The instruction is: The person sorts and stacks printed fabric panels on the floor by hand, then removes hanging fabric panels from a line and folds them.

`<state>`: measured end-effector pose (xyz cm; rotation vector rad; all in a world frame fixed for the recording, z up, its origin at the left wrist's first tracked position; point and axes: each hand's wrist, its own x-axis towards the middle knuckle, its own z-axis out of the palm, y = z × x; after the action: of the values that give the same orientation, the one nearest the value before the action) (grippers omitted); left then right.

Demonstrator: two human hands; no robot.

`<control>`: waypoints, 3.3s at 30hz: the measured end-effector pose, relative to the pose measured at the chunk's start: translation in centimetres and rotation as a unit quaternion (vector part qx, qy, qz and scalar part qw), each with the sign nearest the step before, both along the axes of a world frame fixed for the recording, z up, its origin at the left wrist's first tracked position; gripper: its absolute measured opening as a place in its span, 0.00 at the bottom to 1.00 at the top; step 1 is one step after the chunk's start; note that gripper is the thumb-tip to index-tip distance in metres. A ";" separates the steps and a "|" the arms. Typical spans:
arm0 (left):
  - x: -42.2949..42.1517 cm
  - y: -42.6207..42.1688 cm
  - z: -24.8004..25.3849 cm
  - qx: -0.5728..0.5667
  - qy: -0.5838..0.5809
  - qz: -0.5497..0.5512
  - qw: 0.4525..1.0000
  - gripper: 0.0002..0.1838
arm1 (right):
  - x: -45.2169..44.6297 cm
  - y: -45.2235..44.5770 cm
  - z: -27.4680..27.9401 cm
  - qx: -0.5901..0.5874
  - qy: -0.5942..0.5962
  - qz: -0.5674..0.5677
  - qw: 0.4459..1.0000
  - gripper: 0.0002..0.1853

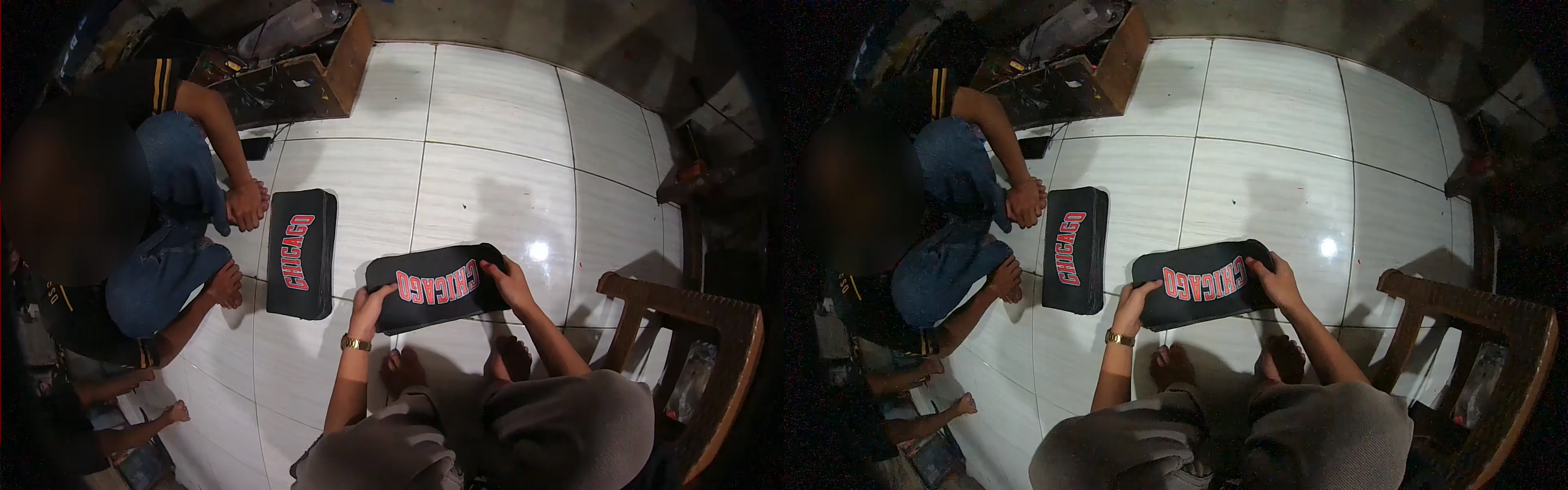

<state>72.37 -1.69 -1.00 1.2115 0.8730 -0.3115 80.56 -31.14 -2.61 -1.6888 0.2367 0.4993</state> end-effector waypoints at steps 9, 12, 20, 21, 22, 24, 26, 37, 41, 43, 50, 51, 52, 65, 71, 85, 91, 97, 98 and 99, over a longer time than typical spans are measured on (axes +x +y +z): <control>-1.8 -1.6 -0.4 0.149 -0.230 -0.035 0.961 0.22 | -1.6 -0.3 2.3 -0.033 -0.108 0.017 0.994 0.19; -3.1 -1.3 1.1 0.199 -0.332 -0.101 0.917 0.28 | -2.7 -1.3 3.2 0.037 -0.293 0.074 0.952 0.26; -1.6 0.1 2.7 0.231 -0.343 -0.218 0.884 0.27 | -0.2 -2.2 3.8 0.020 -0.274 0.174 0.946 0.30; -1.7 0.2 2.5 0.232 -0.343 -0.216 0.884 0.27 | -0.1 -2.6 3.6 0.021 -0.275 0.176 0.945 0.30; -1.9 0.4 2.0 0.232 -0.333 -0.227 0.885 0.27 | 0.0 -2.9 3.6 -0.004 -0.276 0.200 0.940 0.29; -2.0 1.1 1.0 0.235 -0.325 -0.239 0.884 0.27 | 0.4 -2.7 4.1 -0.026 -0.278 0.224 0.934 0.29; -1.6 1.9 0.2 0.238 -0.330 -0.230 0.884 0.23 | 1.3 -2.6 5.0 -0.040 -0.270 0.236 0.933 0.23; 3.5 5.2 -1.2 0.118 0.008 -0.276 0.954 0.29 | 4.1 -0.2 4.4 -0.069 0.103 0.231 0.965 0.27; 0.8 4.4 1.9 0.274 0.023 -0.227 0.934 0.37 | 3.5 -1.3 1.3 -0.079 0.083 0.217 0.969 0.29; -2.1 4.0 -1.4 0.292 -0.018 -0.150 0.944 0.37 | 3.5 -1.4 1.2 -0.068 0.076 0.222 0.970 0.30; -13.0 0.7 -1.2 0.380 -0.140 0.018 0.914 0.18 | 6.3 -1.6 4.3 -0.390 -0.136 0.249 0.876 0.36; -14.8 0.6 -1.1 0.375 -0.138 0.025 0.916 0.16 | 7.2 -1.6 4.6 -0.332 -0.076 0.231 0.911 0.37; -16.8 0.5 -0.9 0.375 -0.136 0.031 0.916 0.16 | 7.4 -1.4 4.9 -0.332 -0.077 0.237 0.910 0.37; -45.0 -1.6 5.3 0.526 0.245 0.307 0.755 0.13 | 11.1 -1.2 4.5 -0.357 -0.266 0.338 0.829 0.26; -59.2 -3.0 -1.1 0.210 0.502 0.527 0.653 0.39 | 11.8 -0.4 4.5 -0.372 -0.269 0.367 0.809 0.24; -57.0 0.4 -7.0 -0.106 0.113 0.678 0.719 0.18 | 10.1 0.6 5.7 -0.356 -0.290 0.361 0.811 0.21; -59.2 0.3 -10.0 -0.149 0.040 0.667 0.729 0.11 | 9.9 0.5 4.8 -0.342 -0.288 0.344 0.826 0.21; -60.2 0.9 -9.7 -0.029 0.095 0.614 0.783 0.08 | 9.2 1.5 4.7 -0.348 -0.266 0.308 0.845 0.20; -59.6 0.8 -9.1 -0.024 0.090 0.612 0.785 0.08 | 9.2 1.3 4.4 -0.339 -0.271 0.298 0.850 0.20; -58.6 0.8 -8.6 -0.018 0.057 0.654 0.754 0.07 | 9.0 1.3 4.3 -0.334 -0.271 0.293 0.854 0.20</control>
<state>13.80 -0.92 -9.56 0.3076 1.5970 0.7524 89.60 -29.83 1.72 -2.5239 -0.6132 0.3697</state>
